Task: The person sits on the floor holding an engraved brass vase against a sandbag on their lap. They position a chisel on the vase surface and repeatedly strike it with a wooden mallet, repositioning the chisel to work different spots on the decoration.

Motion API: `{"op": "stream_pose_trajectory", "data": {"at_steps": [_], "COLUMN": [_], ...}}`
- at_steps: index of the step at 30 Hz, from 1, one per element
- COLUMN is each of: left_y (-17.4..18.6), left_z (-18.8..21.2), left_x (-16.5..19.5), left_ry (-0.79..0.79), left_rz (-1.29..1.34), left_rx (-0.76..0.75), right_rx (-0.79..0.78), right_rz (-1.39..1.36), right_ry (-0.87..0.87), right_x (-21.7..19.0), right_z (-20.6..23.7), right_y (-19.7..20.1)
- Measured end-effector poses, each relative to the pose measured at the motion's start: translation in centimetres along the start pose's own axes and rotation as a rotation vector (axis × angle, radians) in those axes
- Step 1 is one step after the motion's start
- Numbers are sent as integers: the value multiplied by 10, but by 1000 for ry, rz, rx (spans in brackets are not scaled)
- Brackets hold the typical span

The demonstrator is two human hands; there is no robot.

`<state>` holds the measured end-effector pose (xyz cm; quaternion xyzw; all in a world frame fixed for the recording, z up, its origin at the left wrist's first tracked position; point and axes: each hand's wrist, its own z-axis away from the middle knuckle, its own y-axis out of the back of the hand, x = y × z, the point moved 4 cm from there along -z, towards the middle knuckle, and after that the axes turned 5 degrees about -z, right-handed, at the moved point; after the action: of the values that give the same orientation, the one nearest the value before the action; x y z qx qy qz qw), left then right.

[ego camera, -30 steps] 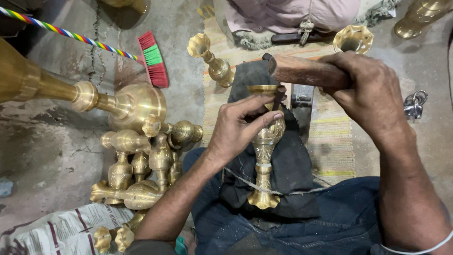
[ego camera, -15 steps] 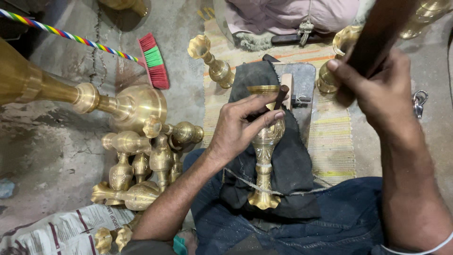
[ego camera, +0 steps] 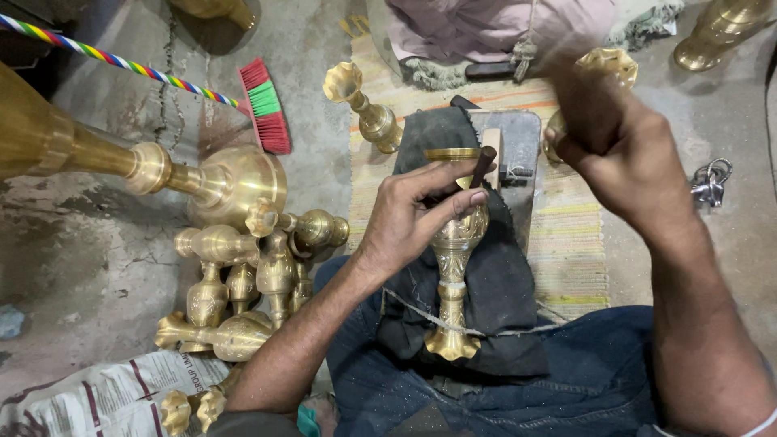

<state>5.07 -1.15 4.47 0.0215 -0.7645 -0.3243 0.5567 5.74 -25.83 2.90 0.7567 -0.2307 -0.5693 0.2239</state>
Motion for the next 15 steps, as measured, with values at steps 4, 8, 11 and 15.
{"op": "stream_pose_trajectory", "data": {"at_steps": [4, 8, 11, 15], "left_y": [1, 2, 2, 3], "left_z": [-1, 0, 0, -1], "left_x": [1, -1, -1, -2], "left_ry": [-31, -63, -99, -114], "left_rz": [-38, -16, -81, -70], "left_rx": [-3, 7, 15, -3], "right_rx": [-1, -50, -7, -9], "right_rz": [136, -189, 280, 16], "right_ry": [16, -99, 97, -134], "right_x": [0, 7, 0, 5], "right_z": [1, -1, 5, 0], "right_y": [1, -3, 3, -4]}}
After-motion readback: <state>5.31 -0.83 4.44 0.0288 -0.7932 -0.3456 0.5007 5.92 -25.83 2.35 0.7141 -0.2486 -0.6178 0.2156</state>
